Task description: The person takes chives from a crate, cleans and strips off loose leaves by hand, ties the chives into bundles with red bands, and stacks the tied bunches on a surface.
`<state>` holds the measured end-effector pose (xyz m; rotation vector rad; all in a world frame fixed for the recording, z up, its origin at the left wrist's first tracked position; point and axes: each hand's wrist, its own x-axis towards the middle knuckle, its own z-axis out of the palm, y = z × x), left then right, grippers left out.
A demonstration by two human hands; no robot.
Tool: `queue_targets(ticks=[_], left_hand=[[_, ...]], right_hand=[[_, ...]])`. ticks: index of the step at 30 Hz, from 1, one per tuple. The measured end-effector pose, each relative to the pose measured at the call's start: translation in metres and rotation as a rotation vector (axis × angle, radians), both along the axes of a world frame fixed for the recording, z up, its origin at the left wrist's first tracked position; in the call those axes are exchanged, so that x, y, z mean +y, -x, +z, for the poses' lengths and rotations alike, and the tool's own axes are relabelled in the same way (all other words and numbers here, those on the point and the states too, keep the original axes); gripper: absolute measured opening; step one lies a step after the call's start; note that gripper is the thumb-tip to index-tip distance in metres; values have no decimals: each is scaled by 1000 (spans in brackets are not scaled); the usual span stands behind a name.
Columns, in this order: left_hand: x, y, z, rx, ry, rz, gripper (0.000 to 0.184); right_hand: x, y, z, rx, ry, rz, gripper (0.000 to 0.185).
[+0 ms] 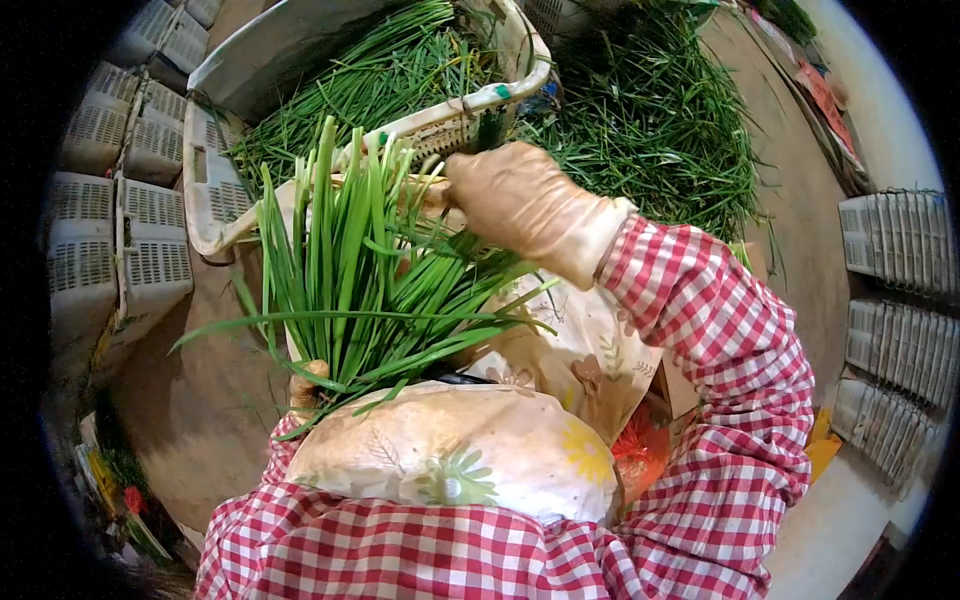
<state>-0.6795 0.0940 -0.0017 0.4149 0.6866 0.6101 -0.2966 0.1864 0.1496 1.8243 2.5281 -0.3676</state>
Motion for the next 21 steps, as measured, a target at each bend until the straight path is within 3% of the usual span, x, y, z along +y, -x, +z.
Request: queue_targets(ticks=[4, 6, 8, 10, 13, 15, 16, 17, 18, 20, 21], left_hand=[[1, -6, 3, -33, -33, 80, 41], [4, -9, 2, -68, -63, 154, 41], [7, -15, 8, -107, -98, 242, 41], [5, -21, 11, -144, -125, 330, 41], [-4, -18, -5, -223, -168, 346, 42], [-2, -20, -7, -266, -181, 313, 51], [1, -26, 3, -200, -215, 331, 41], [5, -31, 14, -133, -248, 345, 33], [7, -32, 16, -99, -264, 347, 30], [9, -26, 15, -37, -258, 308, 29], [10, -21, 11, -11, -236, 268, 31]], right_hand=[[16, -39, -32, 134, -263, -99, 21], [25, -63, -37, 39, -289, -238, 21], [34, -109, -57, -20, -564, -315, 20], [32, -147, -60, -183, -534, -498, 13], [15, -153, -47, -375, -283, -779, 43], [-1, -111, -20, 359, -330, -637, 41], [-3, -94, -21, 749, -279, -523, 35], [-10, -61, 15, 732, -22, -489, 35], [-13, -42, 29, 299, -162, -235, 43], [-19, -17, 7, 118, -203, -146, 49], [-12, -7, 20, 100, 93, -157, 48]])
